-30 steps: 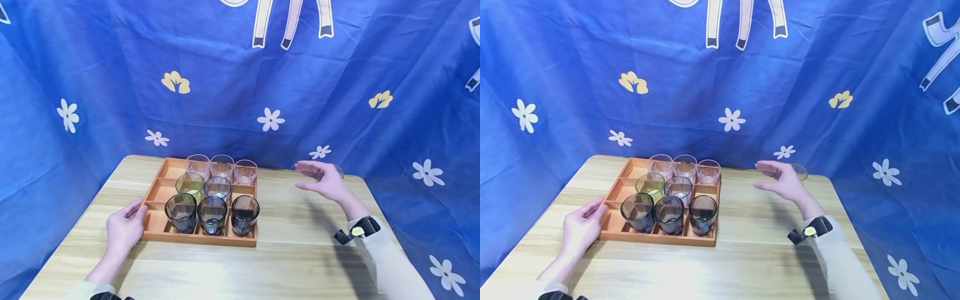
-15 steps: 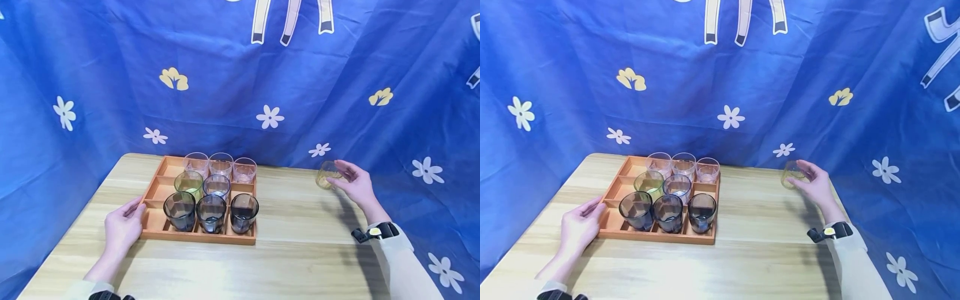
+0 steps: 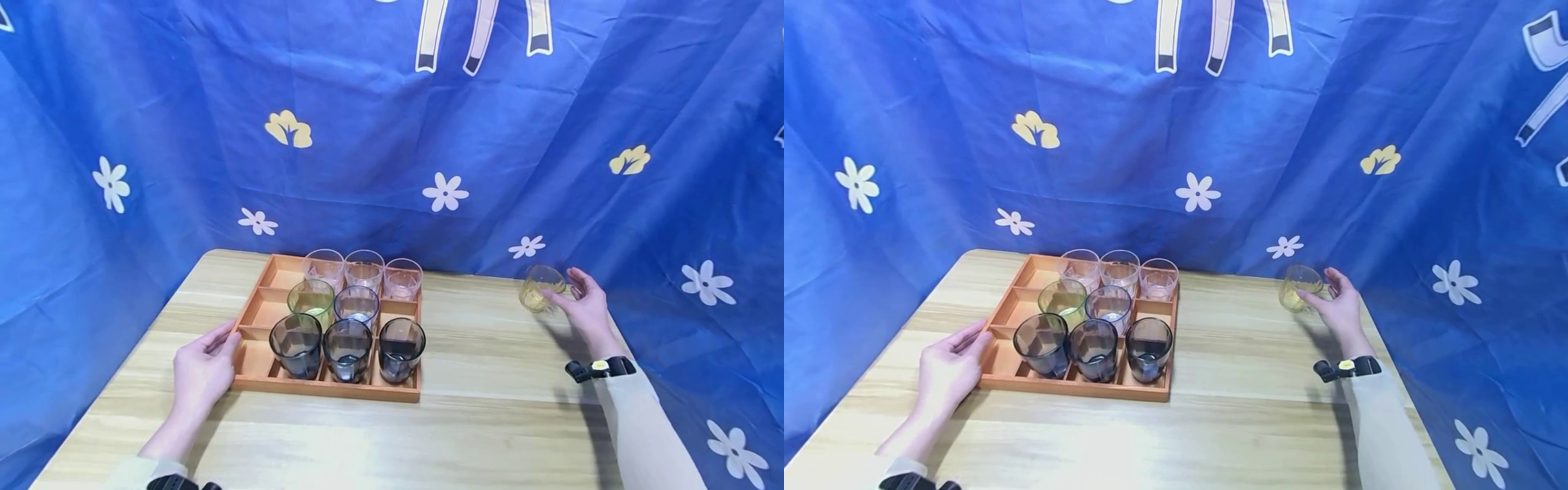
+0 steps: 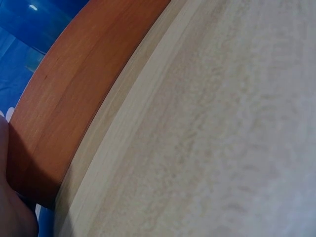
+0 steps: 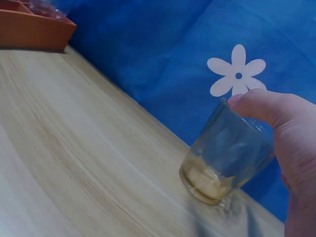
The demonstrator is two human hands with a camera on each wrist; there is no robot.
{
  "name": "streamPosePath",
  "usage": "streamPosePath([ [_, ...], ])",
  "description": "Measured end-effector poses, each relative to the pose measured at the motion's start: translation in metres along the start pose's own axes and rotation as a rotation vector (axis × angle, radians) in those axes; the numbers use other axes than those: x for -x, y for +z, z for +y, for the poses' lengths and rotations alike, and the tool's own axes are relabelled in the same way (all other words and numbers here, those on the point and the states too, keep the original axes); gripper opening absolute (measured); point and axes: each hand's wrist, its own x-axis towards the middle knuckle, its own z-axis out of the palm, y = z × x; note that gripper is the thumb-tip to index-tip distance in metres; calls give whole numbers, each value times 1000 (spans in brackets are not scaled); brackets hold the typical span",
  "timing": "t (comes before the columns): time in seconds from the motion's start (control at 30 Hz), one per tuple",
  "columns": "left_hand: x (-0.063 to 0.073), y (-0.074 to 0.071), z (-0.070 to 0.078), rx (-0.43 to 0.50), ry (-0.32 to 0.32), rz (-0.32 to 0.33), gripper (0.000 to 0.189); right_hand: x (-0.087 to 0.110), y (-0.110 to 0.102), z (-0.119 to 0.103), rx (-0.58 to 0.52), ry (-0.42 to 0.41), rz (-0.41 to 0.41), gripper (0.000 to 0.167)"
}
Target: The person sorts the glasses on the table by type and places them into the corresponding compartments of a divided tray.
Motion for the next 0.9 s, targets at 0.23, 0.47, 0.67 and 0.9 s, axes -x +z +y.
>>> streamPosePath([
  [0.23, 2, 0, 2, 18, -6, 7, 34, -7, 12, 7, -53, 96, -38, 108],
  [0.47, 2, 1, 1, 11, 13, 12, 33, -10, 20, 13, -59, 143, -58, 111],
  [0.67, 3, 2, 1, 21, 22, 12, 33, -10, 23, 16, -12, 135, -47, 104],
  [0.9, 2, 1, 1, 36, 20, 15, 33, -7, 26, 9, 8, 103, -63, 106],
])
